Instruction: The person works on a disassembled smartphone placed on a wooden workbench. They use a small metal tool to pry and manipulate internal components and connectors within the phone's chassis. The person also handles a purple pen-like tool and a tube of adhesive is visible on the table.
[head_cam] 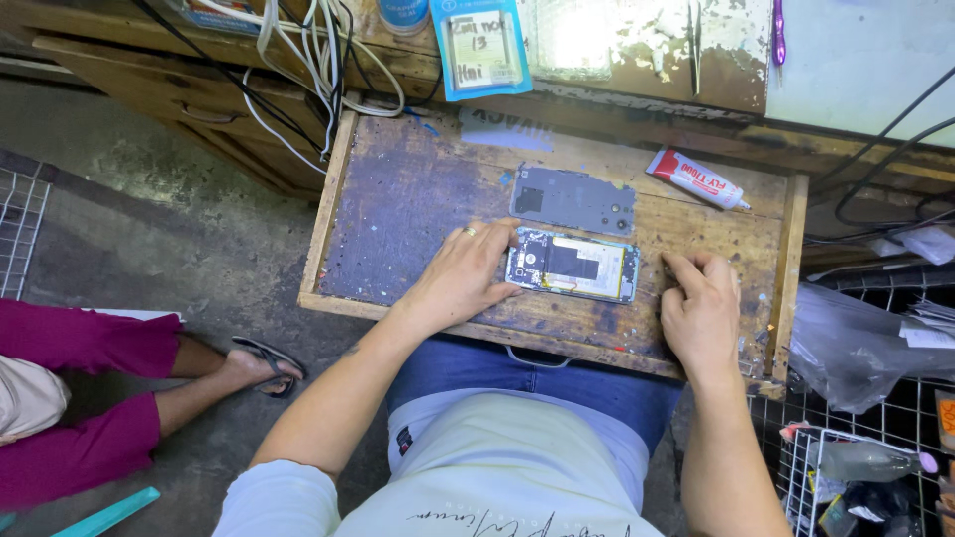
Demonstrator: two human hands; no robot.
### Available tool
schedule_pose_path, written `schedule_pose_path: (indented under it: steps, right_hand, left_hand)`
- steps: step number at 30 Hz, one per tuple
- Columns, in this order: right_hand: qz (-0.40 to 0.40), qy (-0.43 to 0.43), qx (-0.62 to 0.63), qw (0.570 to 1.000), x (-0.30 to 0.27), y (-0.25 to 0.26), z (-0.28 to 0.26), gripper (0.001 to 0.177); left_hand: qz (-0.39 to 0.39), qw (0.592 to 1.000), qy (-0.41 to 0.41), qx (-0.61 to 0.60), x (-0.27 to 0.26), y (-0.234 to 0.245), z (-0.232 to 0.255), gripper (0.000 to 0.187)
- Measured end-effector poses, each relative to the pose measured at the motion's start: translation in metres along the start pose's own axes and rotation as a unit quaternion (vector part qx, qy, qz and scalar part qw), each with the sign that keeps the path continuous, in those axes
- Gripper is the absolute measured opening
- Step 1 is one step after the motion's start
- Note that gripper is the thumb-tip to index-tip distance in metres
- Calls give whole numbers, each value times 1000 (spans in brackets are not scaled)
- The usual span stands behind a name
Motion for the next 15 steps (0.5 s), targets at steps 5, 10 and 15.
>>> schedule_pose_path:
  steps: [5, 10, 15]
  right_hand:
    - [-33, 12, 139, 990, 6, 2, -15, 41]
    - [-26, 70, 87, 993, 23, 0, -40, 32]
    - [-16, 116, 111, 987, 32, -7, -57, 18]
  left_hand:
    - [-32, 999, 21, -19, -1, -1, -5, 65]
    - [0, 999, -21, -34, 1, 1, 0, 65]
    - [31, 997, -58, -37, -5, 1, 2, 63]
Point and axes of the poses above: each hand's wrist, its own x-axis towards the middle knuckle, its own y-axis out of the back of the hand, z = x × y, the point moved 7 cm from there along x, towards the middle knuckle, and after that the axes turned 1 degree about y, right-handed, at the moved point
